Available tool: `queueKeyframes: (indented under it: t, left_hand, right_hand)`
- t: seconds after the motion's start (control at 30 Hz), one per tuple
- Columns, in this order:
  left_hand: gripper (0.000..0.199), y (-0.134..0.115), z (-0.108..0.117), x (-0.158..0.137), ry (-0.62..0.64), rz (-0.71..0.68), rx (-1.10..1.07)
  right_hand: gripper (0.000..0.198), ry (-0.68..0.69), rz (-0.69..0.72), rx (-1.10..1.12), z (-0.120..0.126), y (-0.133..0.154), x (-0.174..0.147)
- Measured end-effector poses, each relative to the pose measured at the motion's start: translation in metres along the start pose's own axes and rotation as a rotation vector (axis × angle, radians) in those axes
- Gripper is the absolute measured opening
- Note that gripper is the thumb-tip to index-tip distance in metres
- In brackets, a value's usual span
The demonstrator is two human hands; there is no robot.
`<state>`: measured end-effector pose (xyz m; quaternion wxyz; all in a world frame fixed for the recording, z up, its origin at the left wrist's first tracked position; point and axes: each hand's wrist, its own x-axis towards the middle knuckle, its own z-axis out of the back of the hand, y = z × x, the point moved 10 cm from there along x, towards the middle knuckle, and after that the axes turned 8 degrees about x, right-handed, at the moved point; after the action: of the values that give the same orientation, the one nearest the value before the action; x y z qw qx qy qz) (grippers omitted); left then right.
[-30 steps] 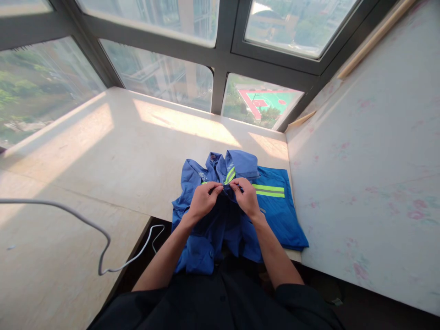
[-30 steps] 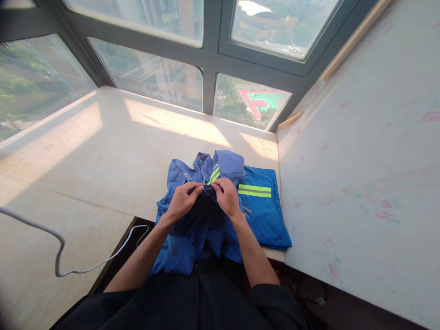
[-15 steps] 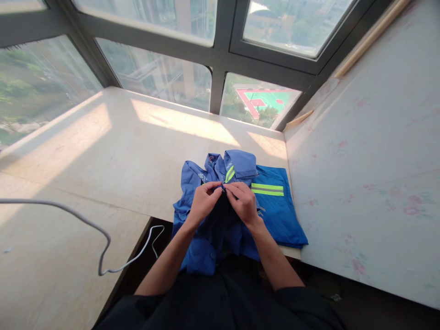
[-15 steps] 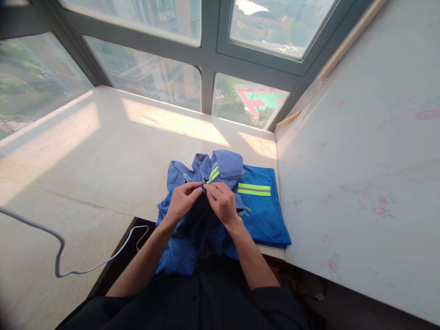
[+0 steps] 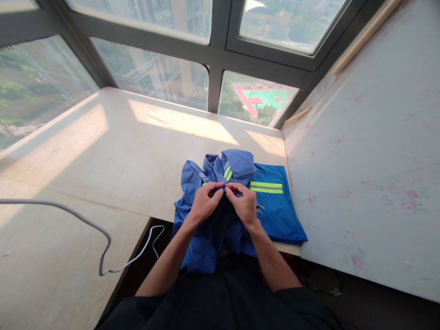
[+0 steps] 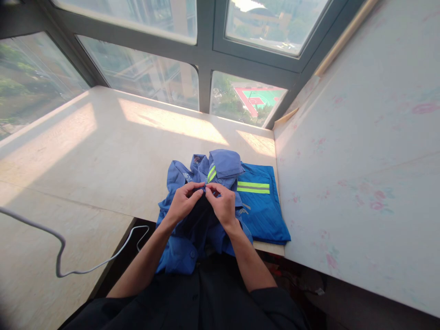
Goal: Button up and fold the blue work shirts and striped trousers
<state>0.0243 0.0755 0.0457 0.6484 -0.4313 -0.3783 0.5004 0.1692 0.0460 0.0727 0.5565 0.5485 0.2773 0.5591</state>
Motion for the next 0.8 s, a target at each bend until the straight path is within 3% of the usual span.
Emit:
queueKeyframes:
  t: [0.17, 0.33, 0.47, 0.63, 0.8]
  left_hand:
    - [0.025, -0.008, 0.007, -0.002, -0.055, -0.017, 0.279]
    - [0.016, -0.007, 0.003, -0.001, -0.006, -0.01, 0.487]
    - [0.016, -0.006, -0.004, 0.001, 0.065, -0.059, 0.617]
    - [0.019, -0.006, -0.011, 0.003, 0.173, -0.124, 0.542]
    - [0.024, -0.003, -0.009, 0.005, 0.213, -0.073, 0.367]
  right_hand:
    - [0.016, 0.081, 0.088, -0.078, -0.001, 0.008, 0.003]
    - [0.018, 0.232, 0.28, -0.225, -0.011, 0.018, -0.001]
    - [0.019, 0.342, 0.327, -0.292, -0.02, 0.012, -0.003]
    - [0.019, 0.428, 0.313, -0.324, -0.025, 0.004, -0.001]
    - [0.021, 0.43, 0.293, -0.304, -0.024, 0.004, 0.004]
